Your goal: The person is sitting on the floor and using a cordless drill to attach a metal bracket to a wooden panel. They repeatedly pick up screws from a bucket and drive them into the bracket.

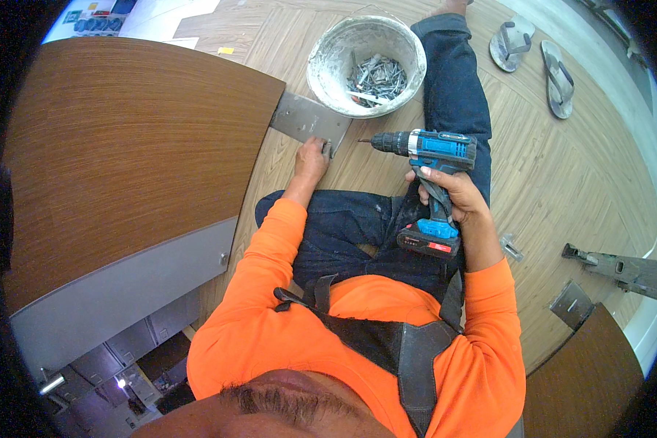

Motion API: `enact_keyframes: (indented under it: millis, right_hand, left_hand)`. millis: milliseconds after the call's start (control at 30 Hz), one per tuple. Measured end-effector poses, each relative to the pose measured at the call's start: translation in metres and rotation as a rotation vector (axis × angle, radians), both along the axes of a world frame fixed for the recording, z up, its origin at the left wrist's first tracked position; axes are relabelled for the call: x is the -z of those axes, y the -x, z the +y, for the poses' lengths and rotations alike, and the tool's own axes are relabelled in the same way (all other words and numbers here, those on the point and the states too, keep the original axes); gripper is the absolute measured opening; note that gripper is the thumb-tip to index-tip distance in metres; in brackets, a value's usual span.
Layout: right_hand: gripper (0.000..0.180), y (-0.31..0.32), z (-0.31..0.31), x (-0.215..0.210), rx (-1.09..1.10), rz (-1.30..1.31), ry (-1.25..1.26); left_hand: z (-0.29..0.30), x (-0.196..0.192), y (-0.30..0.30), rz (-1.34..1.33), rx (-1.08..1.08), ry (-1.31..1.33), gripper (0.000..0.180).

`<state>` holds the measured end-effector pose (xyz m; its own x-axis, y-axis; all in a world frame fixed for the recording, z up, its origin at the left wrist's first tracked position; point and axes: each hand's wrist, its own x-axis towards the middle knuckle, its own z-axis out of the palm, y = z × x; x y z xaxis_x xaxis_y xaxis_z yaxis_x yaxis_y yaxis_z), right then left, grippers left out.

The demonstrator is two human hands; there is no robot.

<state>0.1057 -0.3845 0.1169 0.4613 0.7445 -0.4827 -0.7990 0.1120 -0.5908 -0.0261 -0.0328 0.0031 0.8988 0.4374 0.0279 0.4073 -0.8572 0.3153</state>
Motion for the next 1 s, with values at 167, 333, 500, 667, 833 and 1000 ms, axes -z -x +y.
enact_keyframes:
  millis: [167, 333, 500, 667, 833, 1000]
  right_hand:
    - [0.035, 0.0003, 0.0, 0.0009, 0.007, 0.007, 0.004]
    - [0.035, 0.0008, 0.0003, -0.0001, 0.014, 0.008, 0.006]
    - [0.034, 0.0005, 0.0002, 0.0015, 0.01, 0.005, -0.002]
    - [0.033, 0.0005, 0.0006, 0.0001, 0.012, -0.005, 0.002]
    - [0.033, 0.0005, 0.0001, 0.0005, 0.007, 0.0, 0.008]
    - [0.034, 0.0006, 0.0003, -0.0022, 0.004, 0.001, 0.011]
  left_hand:
    - [0.0001, -0.0013, 0.0, 0.03, -0.003, -0.019, 0.017]
    - [-0.0001, -0.0029, 0.0007, 0.029, -0.001, -0.024, 0.017]
    - [-0.0007, -0.0056, 0.0004, 0.046, 0.006, -0.018, 0.017]
    - [-0.0038, -0.0058, -0.0023, 0.009, 0.012, -0.025, 0.017]
    - [-0.0039, -0.0048, -0.0016, 0.014, 0.013, -0.024, 0.016]
    - [-0.0058, -0.0075, -0.0031, 0.007, 0.024, -0.013, 0.016]
